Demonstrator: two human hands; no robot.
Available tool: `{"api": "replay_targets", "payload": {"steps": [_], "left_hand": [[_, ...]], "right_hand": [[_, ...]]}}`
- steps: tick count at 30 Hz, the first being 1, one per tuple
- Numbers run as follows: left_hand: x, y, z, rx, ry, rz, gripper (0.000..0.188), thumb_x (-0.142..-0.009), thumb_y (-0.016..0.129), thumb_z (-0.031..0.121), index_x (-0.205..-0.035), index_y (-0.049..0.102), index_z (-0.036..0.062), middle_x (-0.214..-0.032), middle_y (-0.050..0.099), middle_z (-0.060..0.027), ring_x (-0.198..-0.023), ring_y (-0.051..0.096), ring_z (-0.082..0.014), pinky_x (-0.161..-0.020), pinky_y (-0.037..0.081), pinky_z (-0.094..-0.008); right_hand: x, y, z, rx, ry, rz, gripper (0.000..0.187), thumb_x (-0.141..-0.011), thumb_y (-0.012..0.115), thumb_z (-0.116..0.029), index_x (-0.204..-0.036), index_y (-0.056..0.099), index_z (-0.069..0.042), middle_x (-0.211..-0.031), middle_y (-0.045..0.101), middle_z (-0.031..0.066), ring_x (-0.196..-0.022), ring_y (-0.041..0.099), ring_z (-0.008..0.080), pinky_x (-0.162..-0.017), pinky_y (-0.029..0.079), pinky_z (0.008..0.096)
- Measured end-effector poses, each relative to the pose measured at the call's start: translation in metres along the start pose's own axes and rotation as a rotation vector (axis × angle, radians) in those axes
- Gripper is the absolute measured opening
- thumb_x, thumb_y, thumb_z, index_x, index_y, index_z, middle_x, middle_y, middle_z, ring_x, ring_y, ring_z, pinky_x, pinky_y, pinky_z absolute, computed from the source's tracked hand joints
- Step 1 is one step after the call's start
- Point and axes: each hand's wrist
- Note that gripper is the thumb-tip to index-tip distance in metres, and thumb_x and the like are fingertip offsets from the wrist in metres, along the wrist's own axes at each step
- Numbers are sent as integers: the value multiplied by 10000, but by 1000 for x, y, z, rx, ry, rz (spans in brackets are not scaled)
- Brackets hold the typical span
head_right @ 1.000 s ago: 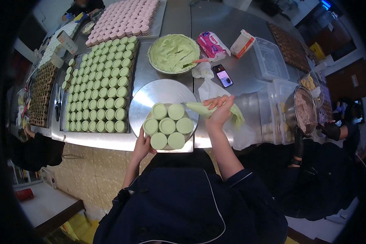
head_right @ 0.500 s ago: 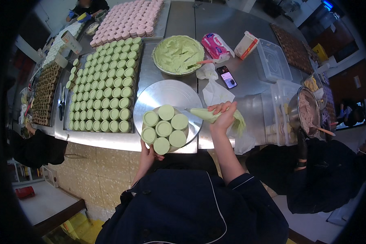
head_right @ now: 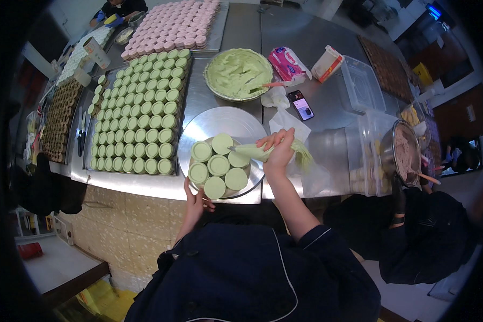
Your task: The person picks green macaron shells from a tray and places them on a rotating stand. They then use a piping bag to apply green filling between the shells, assembling them into macarons. The assembled macarons remain on the stand.
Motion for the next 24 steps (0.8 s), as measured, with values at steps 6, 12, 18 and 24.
{"api": "replay_targets", "payload": {"steps": [6, 12, 18, 24], "left_hand": [[7, -17, -19, -102, -89, -38, 478, -919, 363, 127, -1325, 111, 93, -1022, 539, -151, -881, 581, -205, -698, 489, -301], [16, -24, -4, 108, -306, -265, 340, -909, 381, 185, -1232, 355, 80, -1195, 517, -121, -1128, 480, -201, -922, 381, -336], [10, -31, 9, 133, -322, -174, 359, -889, 425, 156, -1231, 351, 77, -1128, 552, -119, -1099, 509, -211, -902, 407, -342], [1, -46, 14, 162, -261, -131, 349, -890, 430, 151, -1223, 362, 76, -1106, 555, -119, -1050, 543, -211, -868, 438, -342]], "right_hand": [[3, 16, 17, 129, -22, -120, 472, -943, 262, -408, -566, 285, -125, -436, 297, 45, -411, 422, 218, -581, 453, 381], [2, 23, 23, 197, -54, -151, 493, -948, 232, -421, -556, 279, -125, -424, 289, 45, -388, 400, 204, -548, 453, 366], [1, 24, 23, 202, -48, -163, 501, -948, 225, -428, -550, 273, -127, -421, 282, 41, -379, 385, 196, -539, 448, 358], [2, 23, 22, 216, -50, -162, 503, -948, 224, -430, -549, 268, -127, -424, 279, 39, -377, 377, 191, -540, 446, 358]]}}
Point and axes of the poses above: each hand's wrist, its own x-axis away from the middle knuckle, its own y-axis out of the palm, z = x × y
